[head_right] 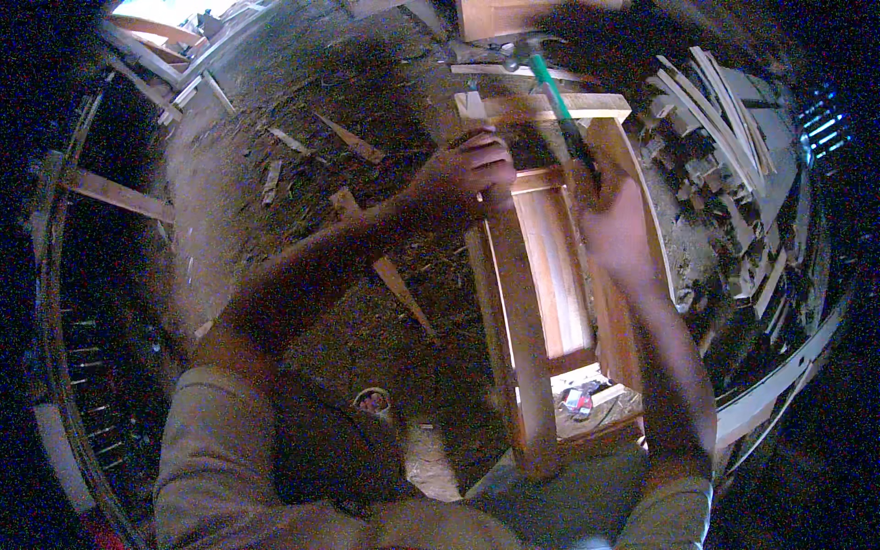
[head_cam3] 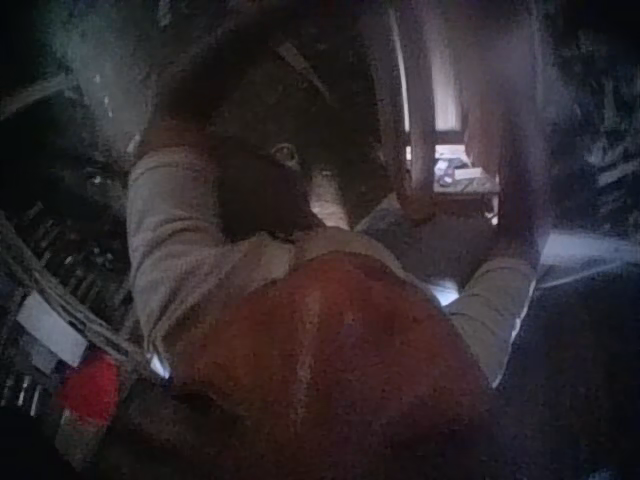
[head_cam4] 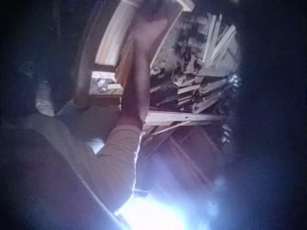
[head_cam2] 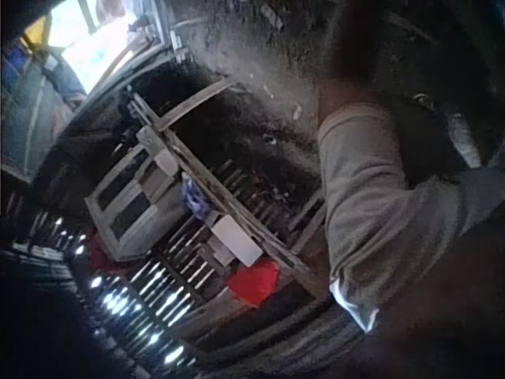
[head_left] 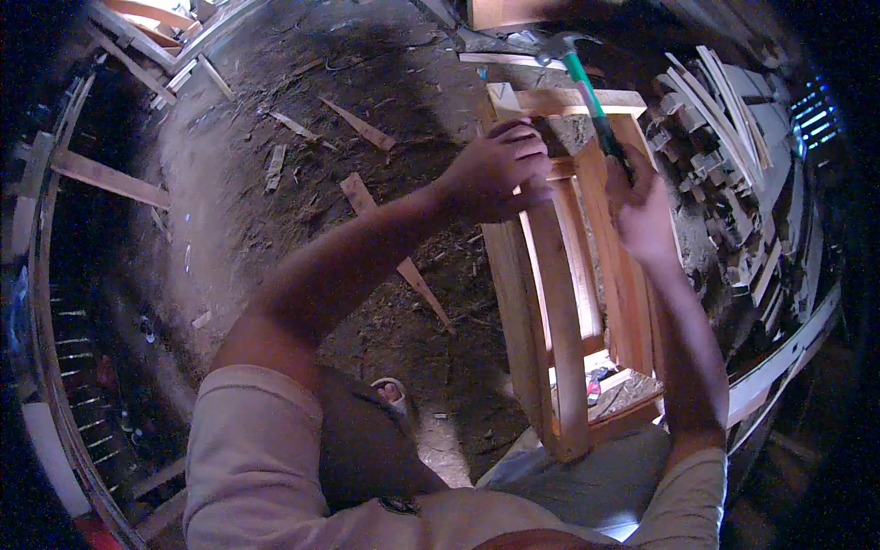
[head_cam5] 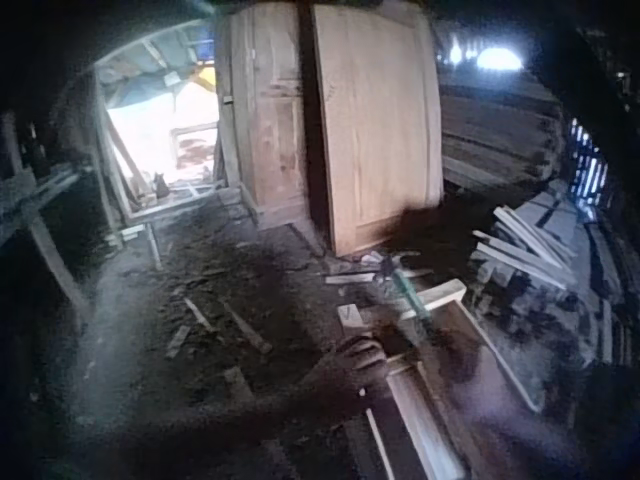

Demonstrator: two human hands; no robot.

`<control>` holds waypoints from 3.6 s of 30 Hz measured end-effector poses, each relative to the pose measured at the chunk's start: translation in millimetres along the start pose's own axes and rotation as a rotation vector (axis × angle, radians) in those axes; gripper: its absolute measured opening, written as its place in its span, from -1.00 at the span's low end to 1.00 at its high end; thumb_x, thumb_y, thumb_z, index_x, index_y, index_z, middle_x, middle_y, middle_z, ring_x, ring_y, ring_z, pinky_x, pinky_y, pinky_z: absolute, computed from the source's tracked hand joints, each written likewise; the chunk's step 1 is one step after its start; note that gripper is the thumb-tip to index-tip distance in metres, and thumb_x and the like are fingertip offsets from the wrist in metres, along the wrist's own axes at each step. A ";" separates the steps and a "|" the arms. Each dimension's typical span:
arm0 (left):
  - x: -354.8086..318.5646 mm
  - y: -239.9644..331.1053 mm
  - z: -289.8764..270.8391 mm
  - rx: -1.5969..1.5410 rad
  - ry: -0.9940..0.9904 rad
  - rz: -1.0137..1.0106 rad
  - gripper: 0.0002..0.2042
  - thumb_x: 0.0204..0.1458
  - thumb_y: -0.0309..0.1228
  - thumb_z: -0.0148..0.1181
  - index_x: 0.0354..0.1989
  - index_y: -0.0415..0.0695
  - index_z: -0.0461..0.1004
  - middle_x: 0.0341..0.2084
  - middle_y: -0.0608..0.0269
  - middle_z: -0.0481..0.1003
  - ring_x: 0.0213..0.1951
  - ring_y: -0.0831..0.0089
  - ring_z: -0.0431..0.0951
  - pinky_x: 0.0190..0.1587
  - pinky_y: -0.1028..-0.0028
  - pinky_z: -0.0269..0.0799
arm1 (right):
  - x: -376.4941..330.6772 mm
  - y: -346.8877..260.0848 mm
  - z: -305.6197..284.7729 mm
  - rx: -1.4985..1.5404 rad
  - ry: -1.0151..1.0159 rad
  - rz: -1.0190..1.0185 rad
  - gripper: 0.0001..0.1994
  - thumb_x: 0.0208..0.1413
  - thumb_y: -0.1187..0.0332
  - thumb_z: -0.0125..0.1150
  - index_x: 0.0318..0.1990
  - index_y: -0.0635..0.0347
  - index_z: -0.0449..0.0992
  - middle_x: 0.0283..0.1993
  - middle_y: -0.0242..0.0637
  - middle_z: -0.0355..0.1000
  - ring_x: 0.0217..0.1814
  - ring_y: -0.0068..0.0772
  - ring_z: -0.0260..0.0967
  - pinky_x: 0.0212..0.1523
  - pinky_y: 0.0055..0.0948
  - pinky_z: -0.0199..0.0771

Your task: The person assembles a small wooden box-like frame by hand, positioning planks and using a hammer to drive nails into the joints. The person repeatedly adjusts the frame and hammers nails at multiple corners to secure the structure.

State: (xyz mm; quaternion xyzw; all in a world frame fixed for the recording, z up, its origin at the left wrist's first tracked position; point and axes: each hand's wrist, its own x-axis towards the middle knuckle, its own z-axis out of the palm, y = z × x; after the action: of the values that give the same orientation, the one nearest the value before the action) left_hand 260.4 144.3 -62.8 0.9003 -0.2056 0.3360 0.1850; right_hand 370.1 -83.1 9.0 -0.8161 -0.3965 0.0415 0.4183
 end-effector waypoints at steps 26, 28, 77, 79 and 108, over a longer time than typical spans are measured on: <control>-3.7 10.3 8.5 0.082 0.089 -0.021 -0.79 0.01 -0.26 0.14 -0.29 -0.13 0.51 -0.24 0.09 0.45 0.05 0.07 0.44 0.38 0.04 0.20 | -16.0 -39.4 -10.0 -0.026 -0.072 0.068 -0.72 0.41 0.41 0.07 0.18 0.34 0.44 -0.43 -0.45 0.34 -0.47 -0.70 0.20 -0.48 -0.56 0.24; -6.6 11.3 9.3 0.048 0.060 -0.070 -0.78 0.01 -0.26 0.14 -0.27 -0.13 0.53 -0.21 0.08 0.47 0.09 0.06 0.44 0.38 0.04 0.20 | -19.4 -49.0 -9.3 -0.096 0.003 -0.100 -0.67 0.42 0.43 0.05 0.26 0.35 0.41 -0.27 -0.29 0.46 -0.29 -0.58 0.38 -0.26 -0.51 0.41; -9.0 2.8 22.5 -0.011 0.080 -0.061 -0.67 0.13 -0.22 0.09 0.00 -0.03 0.61 -0.06 0.07 0.53 0.14 0.05 0.43 0.35 0.05 0.24 | -28.8 -83.7 -21.9 -0.387 0.033 -0.275 -0.52 0.36 0.58 0.02 0.42 0.34 0.27 0.25 0.19 0.46 0.29 -0.11 0.49 0.29 -0.23 0.43; -8.5 3.3 25.2 0.001 0.129 -0.021 -0.68 0.13 -0.22 0.10 0.00 -0.01 0.61 -0.07 0.11 0.54 0.14 0.07 0.44 0.35 0.05 0.24 | -32.0 -78.1 -21.1 -0.604 -0.319 -0.050 -0.53 0.36 0.57 0.03 0.40 0.34 0.30 0.23 0.16 0.47 0.31 -0.06 0.47 0.28 -0.20 0.45; -15.4 0.8 20.7 0.118 0.054 -0.036 -0.70 0.13 -0.18 0.09 -0.10 -0.04 0.61 -0.12 0.16 0.54 0.09 0.13 0.46 0.26 0.06 0.32 | -19.2 -89.2 -27.4 -0.150 0.208 -0.258 -0.48 0.34 0.63 0.01 0.45 0.40 0.22 0.21 -0.14 0.51 0.02 -0.37 0.47 -0.02 -0.30 0.52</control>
State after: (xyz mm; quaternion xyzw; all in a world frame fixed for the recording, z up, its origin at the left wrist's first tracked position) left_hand 260.4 137.6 -87.7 0.9040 -0.1639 0.3682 0.1431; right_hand 313.3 -84.1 85.5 -0.7873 -0.4546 -0.1267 0.3967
